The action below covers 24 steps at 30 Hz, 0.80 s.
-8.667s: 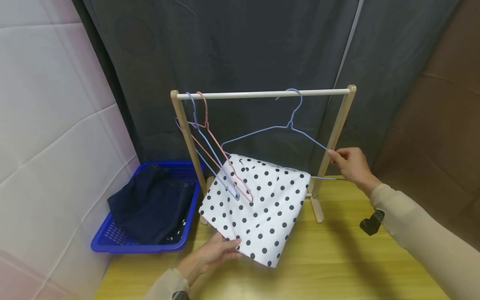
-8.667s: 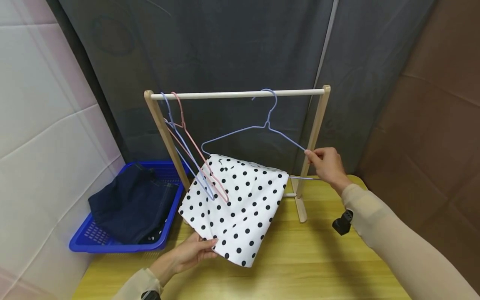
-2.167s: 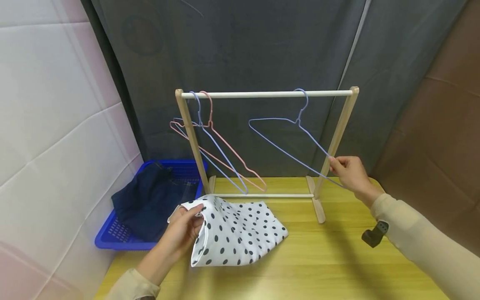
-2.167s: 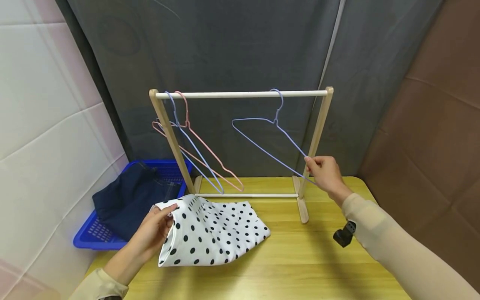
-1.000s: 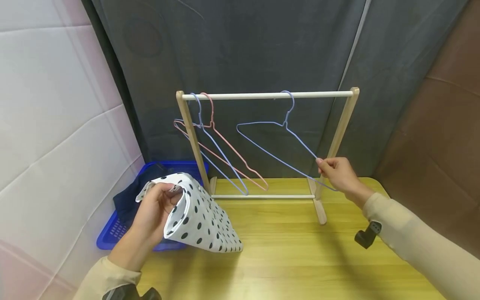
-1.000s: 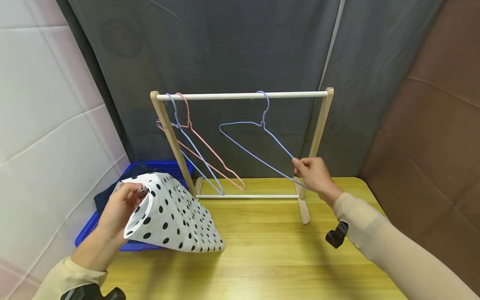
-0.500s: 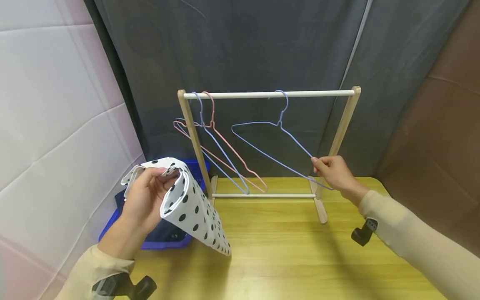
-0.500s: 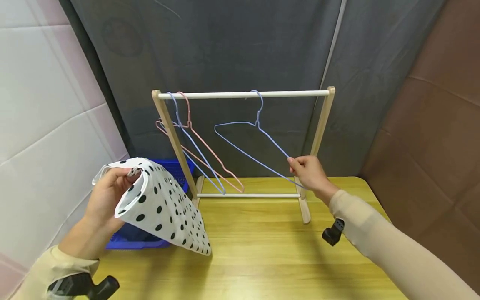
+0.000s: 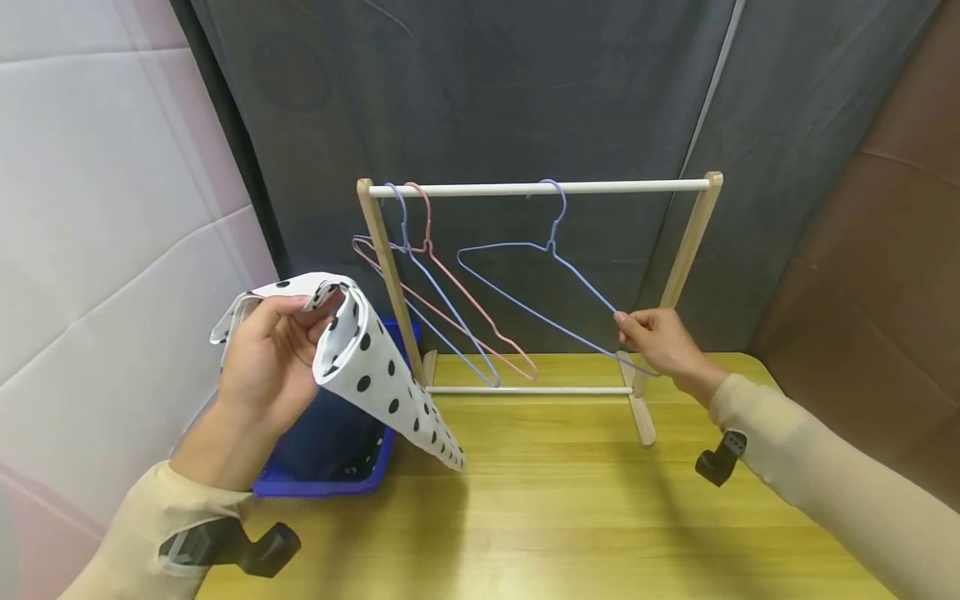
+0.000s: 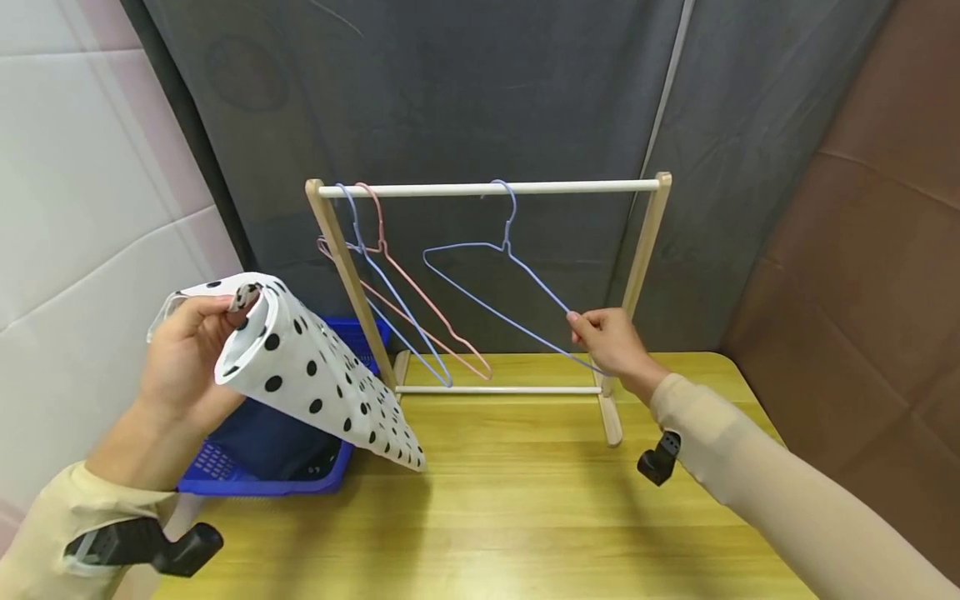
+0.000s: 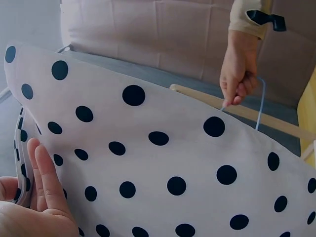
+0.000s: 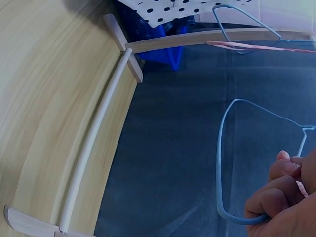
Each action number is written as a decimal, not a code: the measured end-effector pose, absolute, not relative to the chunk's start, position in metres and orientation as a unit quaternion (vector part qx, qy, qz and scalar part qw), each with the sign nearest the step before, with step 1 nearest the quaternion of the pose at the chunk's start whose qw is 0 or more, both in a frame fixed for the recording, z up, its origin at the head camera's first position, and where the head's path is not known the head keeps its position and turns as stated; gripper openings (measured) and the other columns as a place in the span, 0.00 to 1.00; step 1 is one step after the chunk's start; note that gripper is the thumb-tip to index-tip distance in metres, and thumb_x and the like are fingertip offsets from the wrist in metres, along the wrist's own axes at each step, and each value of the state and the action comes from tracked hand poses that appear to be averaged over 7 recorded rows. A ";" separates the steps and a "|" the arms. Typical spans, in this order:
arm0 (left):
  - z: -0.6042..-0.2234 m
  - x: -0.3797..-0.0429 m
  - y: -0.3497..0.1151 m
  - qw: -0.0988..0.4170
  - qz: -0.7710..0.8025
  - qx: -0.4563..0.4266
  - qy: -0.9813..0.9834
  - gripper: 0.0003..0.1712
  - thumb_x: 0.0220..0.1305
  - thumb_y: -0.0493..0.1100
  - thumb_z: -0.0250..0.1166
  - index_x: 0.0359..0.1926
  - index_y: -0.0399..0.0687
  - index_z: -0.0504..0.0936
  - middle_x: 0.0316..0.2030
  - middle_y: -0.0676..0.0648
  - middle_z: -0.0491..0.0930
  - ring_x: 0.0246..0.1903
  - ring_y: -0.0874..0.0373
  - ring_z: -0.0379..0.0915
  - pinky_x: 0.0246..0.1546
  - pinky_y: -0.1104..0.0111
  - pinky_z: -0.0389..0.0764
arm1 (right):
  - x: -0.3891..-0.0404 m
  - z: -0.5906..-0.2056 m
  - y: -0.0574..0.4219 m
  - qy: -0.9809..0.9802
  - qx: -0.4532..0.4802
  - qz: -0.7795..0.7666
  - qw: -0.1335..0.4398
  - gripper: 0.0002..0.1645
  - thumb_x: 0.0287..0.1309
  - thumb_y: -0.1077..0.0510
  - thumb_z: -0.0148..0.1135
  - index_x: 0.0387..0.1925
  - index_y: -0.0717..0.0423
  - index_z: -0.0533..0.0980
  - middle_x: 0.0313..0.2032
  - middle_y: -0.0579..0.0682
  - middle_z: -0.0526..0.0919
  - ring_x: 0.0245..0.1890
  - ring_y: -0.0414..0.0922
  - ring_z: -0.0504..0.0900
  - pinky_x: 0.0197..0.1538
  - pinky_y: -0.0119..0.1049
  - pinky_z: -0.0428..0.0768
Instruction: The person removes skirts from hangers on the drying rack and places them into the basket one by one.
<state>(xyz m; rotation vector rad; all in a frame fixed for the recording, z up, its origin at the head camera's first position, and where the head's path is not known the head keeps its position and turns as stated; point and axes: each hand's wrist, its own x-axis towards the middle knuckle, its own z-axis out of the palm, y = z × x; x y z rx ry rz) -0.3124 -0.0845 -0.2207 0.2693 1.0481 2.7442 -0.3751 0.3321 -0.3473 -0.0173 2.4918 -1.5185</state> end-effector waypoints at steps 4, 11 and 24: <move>-0.213 -0.316 -0.086 0.088 0.927 0.096 0.352 0.26 0.79 0.34 0.36 0.40 0.31 0.82 0.36 0.38 0.89 0.36 0.51 0.88 0.36 0.67 0.86 | -0.376 -0.348 0.329 0.849 -0.004 -0.515 0.119 0.26 0.78 0.46 0.46 0.26 0.55 0.75 0.34 0.50 0.79 0.42 0.48 0.80 0.51 0.40 0.78; -0.198 -0.322 -0.091 0.065 0.935 0.097 0.336 0.24 0.79 0.34 0.38 0.42 0.29 0.81 0.38 0.35 0.88 0.36 0.48 0.87 0.36 0.64 0.84 | -0.377 -0.348 0.326 0.843 -0.008 -0.522 0.127 0.26 0.78 0.47 0.47 0.24 0.55 0.74 0.28 0.48 0.75 0.30 0.41 0.70 0.38 0.35 0.71; -0.178 -0.339 -0.110 0.020 0.959 0.085 0.270 0.21 0.78 0.33 0.39 0.44 0.22 0.78 0.40 0.27 0.86 0.39 0.39 0.87 0.38 0.57 0.86 | -0.376 -0.347 0.317 0.824 -0.012 -0.551 0.131 0.25 0.77 0.47 0.50 0.24 0.55 0.74 0.15 0.39 0.64 0.14 0.34 0.55 0.20 0.30 0.57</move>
